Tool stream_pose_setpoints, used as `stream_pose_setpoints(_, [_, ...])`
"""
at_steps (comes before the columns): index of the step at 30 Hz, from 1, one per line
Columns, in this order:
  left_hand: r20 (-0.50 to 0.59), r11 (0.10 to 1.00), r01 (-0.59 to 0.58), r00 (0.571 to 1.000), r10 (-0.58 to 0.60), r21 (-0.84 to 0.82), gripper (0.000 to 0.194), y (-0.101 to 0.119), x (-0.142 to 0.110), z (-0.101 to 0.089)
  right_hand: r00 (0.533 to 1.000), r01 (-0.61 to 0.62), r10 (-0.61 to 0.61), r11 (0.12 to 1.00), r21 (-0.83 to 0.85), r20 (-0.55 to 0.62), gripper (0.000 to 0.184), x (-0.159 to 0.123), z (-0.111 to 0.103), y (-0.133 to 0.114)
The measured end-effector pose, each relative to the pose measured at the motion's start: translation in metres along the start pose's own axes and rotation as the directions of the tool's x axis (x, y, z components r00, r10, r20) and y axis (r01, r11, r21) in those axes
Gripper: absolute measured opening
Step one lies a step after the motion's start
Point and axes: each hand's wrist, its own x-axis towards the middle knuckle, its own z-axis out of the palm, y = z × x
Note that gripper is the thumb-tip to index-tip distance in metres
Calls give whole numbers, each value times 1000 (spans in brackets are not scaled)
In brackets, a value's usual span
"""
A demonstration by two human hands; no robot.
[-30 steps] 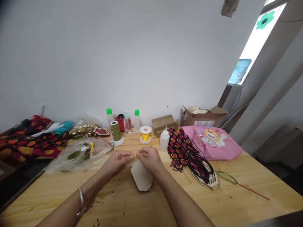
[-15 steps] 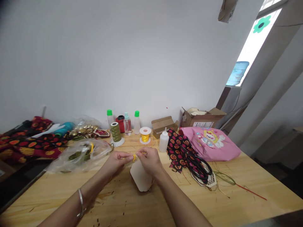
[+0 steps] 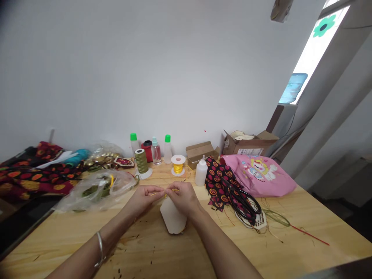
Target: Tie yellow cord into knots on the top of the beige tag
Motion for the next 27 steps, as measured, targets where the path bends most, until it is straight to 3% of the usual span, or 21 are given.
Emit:
stream_pose_setpoints(9, [79, 992, 7, 997, 3, -123, 28, -3, 1, -2, 994, -84, 88, 994, 70, -60, 20, 2, -3, -6])
stream_pose_setpoints(16, [128, 970, 110, 988, -84, -215, 32, 2, -2, -1, 972, -235, 234, 964, 128, 24, 22, -1, 2, 5])
stream_pose_setpoints(23, [58, 987, 70, 996, -62, -147, 21, 1, -2, -1, 998, -62, 61, 997, -50, -22, 20, -1, 0, -2])
stream_pose_setpoints(27, [41, 993, 49, 998, -45, -106, 21, 0, -1, -1, 999, 36, -35, 991, -128, 9, 18, -1, -2, -3])
